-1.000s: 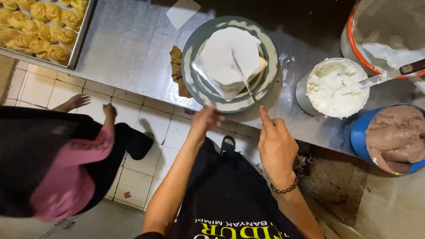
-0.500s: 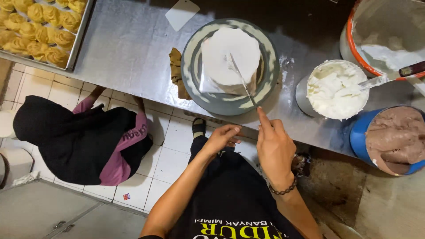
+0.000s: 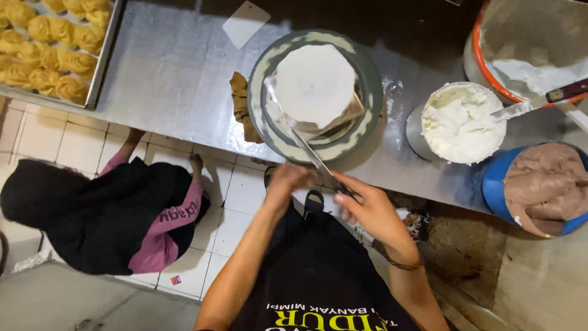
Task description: Applying white frosting to a chocolate cake layer using a spatula on a turntable.
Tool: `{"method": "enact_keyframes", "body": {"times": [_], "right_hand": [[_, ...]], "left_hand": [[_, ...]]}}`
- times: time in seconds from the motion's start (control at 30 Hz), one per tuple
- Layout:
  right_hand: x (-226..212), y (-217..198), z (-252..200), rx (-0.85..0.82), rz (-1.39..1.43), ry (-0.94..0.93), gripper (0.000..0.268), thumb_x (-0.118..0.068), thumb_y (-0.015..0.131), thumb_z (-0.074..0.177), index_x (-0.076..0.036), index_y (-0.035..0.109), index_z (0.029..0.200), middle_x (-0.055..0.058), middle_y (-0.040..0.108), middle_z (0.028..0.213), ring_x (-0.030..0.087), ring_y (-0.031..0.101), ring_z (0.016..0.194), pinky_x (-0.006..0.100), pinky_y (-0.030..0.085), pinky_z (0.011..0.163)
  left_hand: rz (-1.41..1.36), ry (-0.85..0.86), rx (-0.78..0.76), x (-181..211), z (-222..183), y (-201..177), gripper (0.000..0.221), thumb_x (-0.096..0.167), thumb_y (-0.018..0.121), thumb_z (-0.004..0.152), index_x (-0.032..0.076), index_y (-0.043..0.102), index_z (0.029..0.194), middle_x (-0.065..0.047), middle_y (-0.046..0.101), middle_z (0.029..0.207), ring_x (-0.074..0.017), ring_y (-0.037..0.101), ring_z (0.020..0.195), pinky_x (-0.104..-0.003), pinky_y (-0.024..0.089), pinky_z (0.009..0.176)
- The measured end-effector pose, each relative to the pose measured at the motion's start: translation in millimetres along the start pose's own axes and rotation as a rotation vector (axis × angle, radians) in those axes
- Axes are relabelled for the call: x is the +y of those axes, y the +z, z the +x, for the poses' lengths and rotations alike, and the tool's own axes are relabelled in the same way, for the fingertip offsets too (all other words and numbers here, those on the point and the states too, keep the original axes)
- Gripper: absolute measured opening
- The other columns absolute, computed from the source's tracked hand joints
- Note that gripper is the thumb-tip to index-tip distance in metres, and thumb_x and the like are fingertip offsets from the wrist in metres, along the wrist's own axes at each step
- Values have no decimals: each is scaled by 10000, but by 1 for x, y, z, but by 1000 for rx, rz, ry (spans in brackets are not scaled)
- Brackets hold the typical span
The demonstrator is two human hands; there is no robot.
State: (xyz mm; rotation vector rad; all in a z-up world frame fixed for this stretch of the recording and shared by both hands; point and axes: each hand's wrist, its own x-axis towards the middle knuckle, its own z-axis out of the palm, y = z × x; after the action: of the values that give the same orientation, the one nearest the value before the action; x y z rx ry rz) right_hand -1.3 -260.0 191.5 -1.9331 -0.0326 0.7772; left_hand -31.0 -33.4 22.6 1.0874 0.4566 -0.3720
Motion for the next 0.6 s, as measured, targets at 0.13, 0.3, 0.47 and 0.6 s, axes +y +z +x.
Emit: {"method": "enact_keyframes", "body": {"times": [0.13,0.3,0.47,0.6], "right_hand": [[75,-21,-8,-8,356,26,526,-139,673,938,-191,574,1452,89,779,927,90,659,653,273,592,611],[142,-52,-36,1066,-548,-138,626,-9,670,990,-163,541,1583,188,633,1006,332,616,888,444,523,795],[141,-49,-67,1096,-746,20,687,24,665,920,-226,557,1551,190,580,1017,385,602,885,475,515,742],[122,-37,-136,871,-853,212,777,-33,688,794,-221,543,1534,194,543,960,400,590,862,511,493,707]], "left_hand": [[-232,186,58,30,-5,-26,496,139,662,879,89,549,1360,-37,683,1224,-207,663,1083,-423,555,944],[-389,139,34,-5,9,-50,389,162,681,972,94,584,1343,-31,617,1057,-227,605,1020,-546,548,1029],[-305,45,32,34,1,-27,366,259,650,967,95,562,1282,-42,660,1211,-283,632,1182,-529,508,1037],[-237,83,-12,27,11,-45,406,258,658,998,49,551,1329,-85,620,1300,-318,603,1252,-543,516,1050]]}}
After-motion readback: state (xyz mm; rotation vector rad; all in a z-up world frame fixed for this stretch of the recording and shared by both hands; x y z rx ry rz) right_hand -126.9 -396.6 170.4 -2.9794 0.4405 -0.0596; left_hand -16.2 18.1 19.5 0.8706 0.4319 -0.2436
